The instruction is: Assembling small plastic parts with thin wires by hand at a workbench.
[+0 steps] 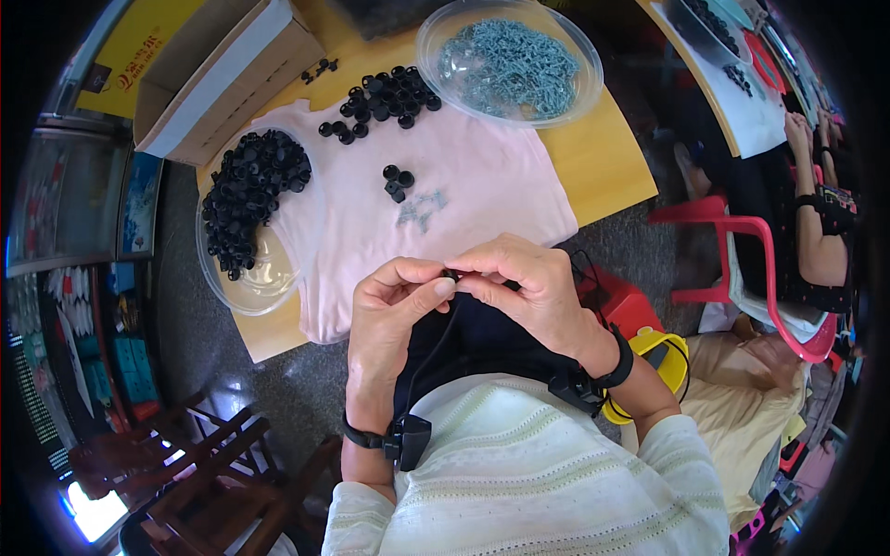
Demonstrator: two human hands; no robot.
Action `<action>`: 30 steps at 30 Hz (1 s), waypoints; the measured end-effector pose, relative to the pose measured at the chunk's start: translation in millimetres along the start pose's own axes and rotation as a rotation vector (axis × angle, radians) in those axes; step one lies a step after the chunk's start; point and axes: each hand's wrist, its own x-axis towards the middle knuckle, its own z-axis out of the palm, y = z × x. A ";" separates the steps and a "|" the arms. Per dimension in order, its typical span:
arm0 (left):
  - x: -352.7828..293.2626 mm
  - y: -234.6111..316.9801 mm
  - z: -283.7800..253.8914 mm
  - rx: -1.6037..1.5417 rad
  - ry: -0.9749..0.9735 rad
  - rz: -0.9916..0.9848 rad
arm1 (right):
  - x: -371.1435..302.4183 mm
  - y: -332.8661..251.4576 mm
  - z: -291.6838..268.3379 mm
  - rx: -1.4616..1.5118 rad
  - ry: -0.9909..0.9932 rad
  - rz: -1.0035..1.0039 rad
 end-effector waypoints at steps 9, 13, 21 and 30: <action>21.8 12.4 13.4 0.944 0.284 0.450 | 4.8 7.3 -9.9 0.192 0.043 0.207; 41.1 9.2 12.1 1.233 0.291 0.571 | 10.3 7.4 -14.7 0.200 0.048 0.274; 49.8 6.5 14.7 1.222 0.258 0.586 | 11.7 13.2 -14.1 0.225 0.050 0.359; 44.1 10.9 1.7 0.395 0.290 0.329 | 16.0 13.4 -6.5 0.331 0.025 0.406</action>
